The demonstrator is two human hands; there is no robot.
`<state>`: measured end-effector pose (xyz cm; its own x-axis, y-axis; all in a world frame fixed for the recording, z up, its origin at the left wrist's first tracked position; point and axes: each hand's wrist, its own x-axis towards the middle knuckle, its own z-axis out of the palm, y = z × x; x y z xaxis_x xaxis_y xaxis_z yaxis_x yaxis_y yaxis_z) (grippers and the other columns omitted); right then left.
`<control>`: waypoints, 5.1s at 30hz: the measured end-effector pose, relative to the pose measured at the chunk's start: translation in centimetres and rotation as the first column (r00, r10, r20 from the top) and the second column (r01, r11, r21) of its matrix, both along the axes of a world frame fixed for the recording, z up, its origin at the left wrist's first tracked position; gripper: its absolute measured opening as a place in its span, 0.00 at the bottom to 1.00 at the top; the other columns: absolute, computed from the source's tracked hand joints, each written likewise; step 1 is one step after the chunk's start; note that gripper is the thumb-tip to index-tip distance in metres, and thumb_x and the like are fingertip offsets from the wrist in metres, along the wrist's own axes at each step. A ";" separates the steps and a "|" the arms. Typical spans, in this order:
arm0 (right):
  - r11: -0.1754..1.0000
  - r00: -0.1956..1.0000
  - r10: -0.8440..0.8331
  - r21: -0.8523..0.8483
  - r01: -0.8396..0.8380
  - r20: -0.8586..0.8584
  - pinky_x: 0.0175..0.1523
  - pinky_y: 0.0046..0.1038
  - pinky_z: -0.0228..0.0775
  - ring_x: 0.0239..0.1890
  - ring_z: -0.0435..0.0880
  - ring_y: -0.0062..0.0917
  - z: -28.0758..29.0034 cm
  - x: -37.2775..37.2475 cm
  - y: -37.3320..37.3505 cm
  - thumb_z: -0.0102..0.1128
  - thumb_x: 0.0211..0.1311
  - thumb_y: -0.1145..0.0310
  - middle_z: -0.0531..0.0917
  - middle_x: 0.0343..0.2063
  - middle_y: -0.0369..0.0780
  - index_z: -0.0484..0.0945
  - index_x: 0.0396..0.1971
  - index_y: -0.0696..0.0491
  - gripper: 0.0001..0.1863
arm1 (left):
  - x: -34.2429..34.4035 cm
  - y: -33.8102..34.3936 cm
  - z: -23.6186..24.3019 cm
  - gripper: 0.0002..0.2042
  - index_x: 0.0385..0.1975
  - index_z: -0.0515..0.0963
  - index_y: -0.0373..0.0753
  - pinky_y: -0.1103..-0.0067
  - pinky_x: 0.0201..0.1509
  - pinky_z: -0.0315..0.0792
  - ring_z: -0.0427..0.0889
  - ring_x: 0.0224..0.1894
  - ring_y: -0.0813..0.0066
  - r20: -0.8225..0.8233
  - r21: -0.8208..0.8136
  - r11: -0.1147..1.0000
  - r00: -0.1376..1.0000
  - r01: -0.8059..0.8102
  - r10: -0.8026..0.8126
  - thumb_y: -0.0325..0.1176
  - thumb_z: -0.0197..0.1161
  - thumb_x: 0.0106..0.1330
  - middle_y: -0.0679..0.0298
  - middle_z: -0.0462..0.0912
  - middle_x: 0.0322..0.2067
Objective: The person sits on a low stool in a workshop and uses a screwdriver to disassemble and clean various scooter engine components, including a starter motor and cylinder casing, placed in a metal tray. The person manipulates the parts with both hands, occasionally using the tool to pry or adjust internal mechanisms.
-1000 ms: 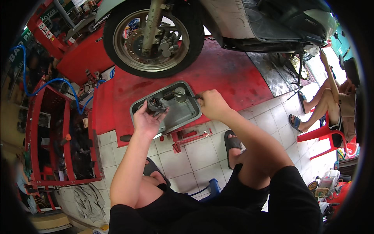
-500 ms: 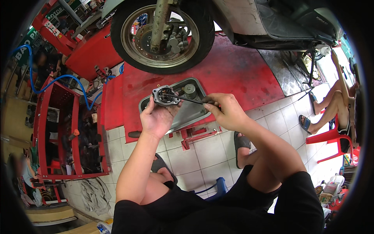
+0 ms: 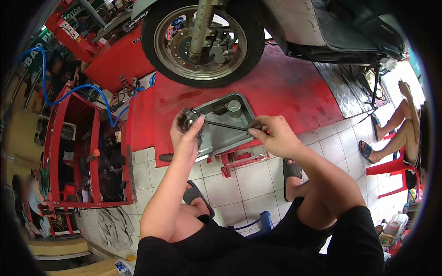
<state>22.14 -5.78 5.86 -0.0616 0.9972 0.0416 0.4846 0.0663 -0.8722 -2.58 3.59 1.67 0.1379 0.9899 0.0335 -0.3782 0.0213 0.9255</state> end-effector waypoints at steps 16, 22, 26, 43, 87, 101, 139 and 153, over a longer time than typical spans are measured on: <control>0.903 0.890 -0.178 0.429 -0.022 0.421 0.31 0.37 0.72 0.27 0.81 0.39 0.8 -0.1 -0.3 0.65 0.56 0.68 0.79 0.23 0.40 0.83 0.31 0.54 0.06 | -2.0 -1.1 1.6 0.28 0.47 0.77 0.35 0.70 0.56 0.73 0.78 0.51 0.54 -0.687 0.677 0.700 0.537 0.227 0.490 0.19 0.73 0.39 0.55 0.74 0.50; 0.909 0.846 -0.215 0.417 -0.009 0.487 0.30 0.38 0.71 0.28 0.81 0.38 -0.2 0.1 0.0 0.62 0.59 0.64 0.79 0.24 0.40 0.83 0.29 0.54 0.09 | -1.4 -1.3 1.4 0.29 0.48 0.77 0.36 0.68 0.56 0.74 0.77 0.54 0.51 -0.773 0.595 0.737 0.480 0.321 0.415 0.19 0.73 0.39 0.53 0.74 0.53; 0.928 0.840 -0.206 0.372 0.005 0.502 0.31 0.39 0.72 0.28 0.81 0.39 -0.3 0.2 0.3 0.61 0.60 0.64 0.79 0.24 0.40 0.84 0.30 0.55 0.10 | -1.0 -1.2 1.3 0.29 0.48 0.77 0.36 0.67 0.56 0.74 0.77 0.54 0.51 -0.788 0.574 0.752 0.469 0.325 0.399 0.19 0.73 0.39 0.53 0.74 0.53; 0.976 0.886 -0.105 0.216 0.005 0.451 0.37 0.42 0.73 0.31 0.82 0.45 -1.2 1.6 0.3 0.60 0.61 0.67 0.83 0.27 0.46 0.85 0.33 0.56 0.09 | 0.4 -0.9 0.0 0.29 0.49 0.78 0.37 0.66 0.56 0.74 0.77 0.55 0.50 -0.828 0.517 0.771 0.446 0.372 0.340 0.22 0.74 0.40 0.54 0.75 0.54; 0.989 0.777 -0.076 -0.054 0.140 0.625 0.43 0.43 0.75 0.39 0.83 0.44 -2.6 4.9 1.8 0.69 0.55 0.63 0.83 0.32 0.47 0.81 0.29 0.58 0.13 | 5.4 -1.0 -1.4 0.29 0.51 0.79 0.34 0.68 0.61 0.74 0.78 0.57 0.50 -0.934 0.346 0.793 0.268 0.501 0.238 0.27 0.74 0.42 0.46 0.75 0.58; 0.991 0.781 -0.130 0.066 0.113 0.611 0.48 0.40 0.75 0.41 0.82 0.46 -2.7 4.8 1.7 0.68 0.51 0.73 0.81 0.36 0.49 0.83 0.36 0.57 0.11 | 5.5 -1.0 -1.5 0.30 0.51 0.79 0.33 0.68 0.60 0.74 0.79 0.56 0.50 -0.938 0.338 0.796 0.254 0.503 0.238 0.27 0.75 0.42 0.46 0.76 0.58; 0.992 0.712 -0.115 0.044 0.118 0.692 0.49 0.41 0.73 0.46 0.80 0.42 -4.1 6.2 1.0 0.66 0.54 0.71 0.82 0.35 0.46 0.83 0.31 0.56 0.06 | 6.5 -0.3 -3.4 0.29 0.54 0.78 0.40 0.65 0.58 0.76 0.72 0.63 0.50 -0.962 0.240 0.770 0.039 0.591 0.271 0.27 0.71 0.45 0.53 0.74 0.60; 0.986 0.785 -0.156 0.139 0.090 0.599 0.36 0.39 0.77 0.31 0.85 0.41 -1.0 3.6 0.7 0.64 0.59 0.61 0.86 0.27 0.44 0.86 0.35 0.50 0.10 | 4.6 0.8 -3.3 0.27 0.44 0.80 0.29 0.70 0.60 0.73 0.80 0.53 0.51 -0.852 0.375 0.860 0.495 0.347 0.172 0.26 0.77 0.38 0.47 0.82 0.49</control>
